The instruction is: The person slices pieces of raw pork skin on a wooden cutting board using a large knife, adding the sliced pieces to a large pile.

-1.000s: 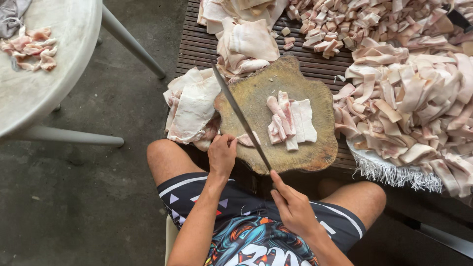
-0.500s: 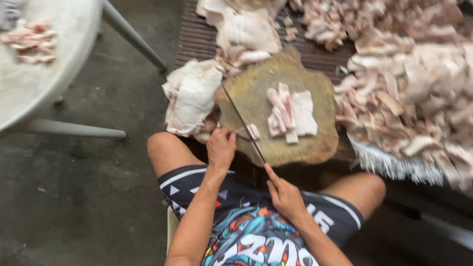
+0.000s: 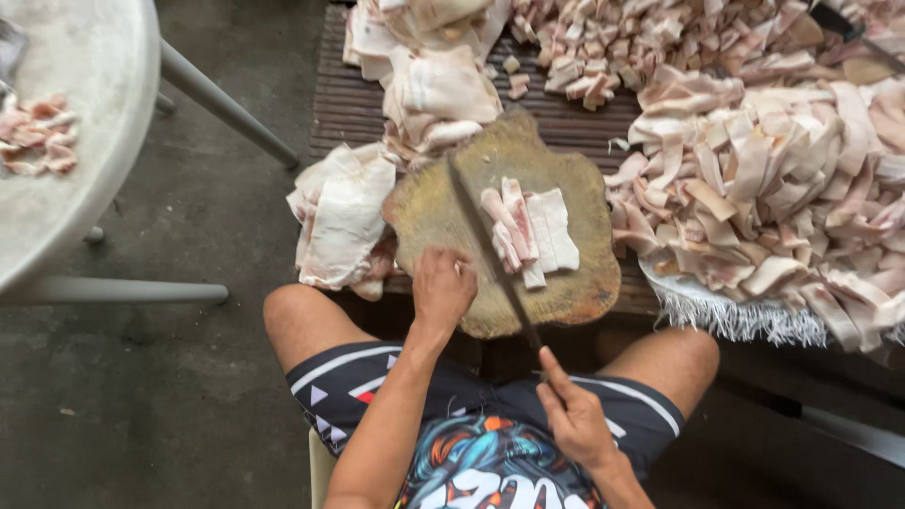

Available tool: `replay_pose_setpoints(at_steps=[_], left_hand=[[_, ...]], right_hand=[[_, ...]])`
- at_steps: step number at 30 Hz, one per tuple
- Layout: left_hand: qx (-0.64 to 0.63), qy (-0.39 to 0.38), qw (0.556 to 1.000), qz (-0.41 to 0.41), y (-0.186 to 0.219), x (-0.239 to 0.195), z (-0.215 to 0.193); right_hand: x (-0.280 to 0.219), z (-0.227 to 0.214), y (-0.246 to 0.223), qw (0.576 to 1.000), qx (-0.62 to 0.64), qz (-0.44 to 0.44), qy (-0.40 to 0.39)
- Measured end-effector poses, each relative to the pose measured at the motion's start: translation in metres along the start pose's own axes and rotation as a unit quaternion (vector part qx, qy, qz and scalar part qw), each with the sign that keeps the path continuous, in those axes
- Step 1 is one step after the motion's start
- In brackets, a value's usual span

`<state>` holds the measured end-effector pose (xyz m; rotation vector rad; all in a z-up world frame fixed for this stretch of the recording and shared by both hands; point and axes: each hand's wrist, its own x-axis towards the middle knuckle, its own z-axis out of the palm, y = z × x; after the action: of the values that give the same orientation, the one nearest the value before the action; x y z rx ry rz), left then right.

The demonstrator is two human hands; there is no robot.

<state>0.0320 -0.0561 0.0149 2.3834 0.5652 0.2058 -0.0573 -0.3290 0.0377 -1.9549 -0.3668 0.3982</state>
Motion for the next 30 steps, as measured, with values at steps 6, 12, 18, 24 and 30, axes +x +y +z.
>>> replay_pose_setpoints(at_steps=[6,12,18,24,30], left_hand=[[0.129,-0.123,0.981,0.07,0.045,0.041,0.013],[-0.16,-0.199,0.96,-0.119,0.032,0.045,-0.021],[0.0,-0.14,0.99,0.02,0.024,0.035,-0.019],[0.06,-0.196,0.978,0.042,0.044,0.04,0.034],[-0.341,-0.108,0.933,-0.033,0.019,0.052,-0.046]], right_hand=[[0.001,-0.009,0.001,0.981,0.174,0.075,0.047],[0.0,-0.006,0.002,0.965,0.198,0.171,0.031],[0.002,0.006,0.007,0.975,0.147,0.165,0.007],[-0.007,-0.002,0.005,0.97,0.182,0.146,0.063],[-0.015,-0.005,0.003,0.968,0.161,0.189,0.024]])
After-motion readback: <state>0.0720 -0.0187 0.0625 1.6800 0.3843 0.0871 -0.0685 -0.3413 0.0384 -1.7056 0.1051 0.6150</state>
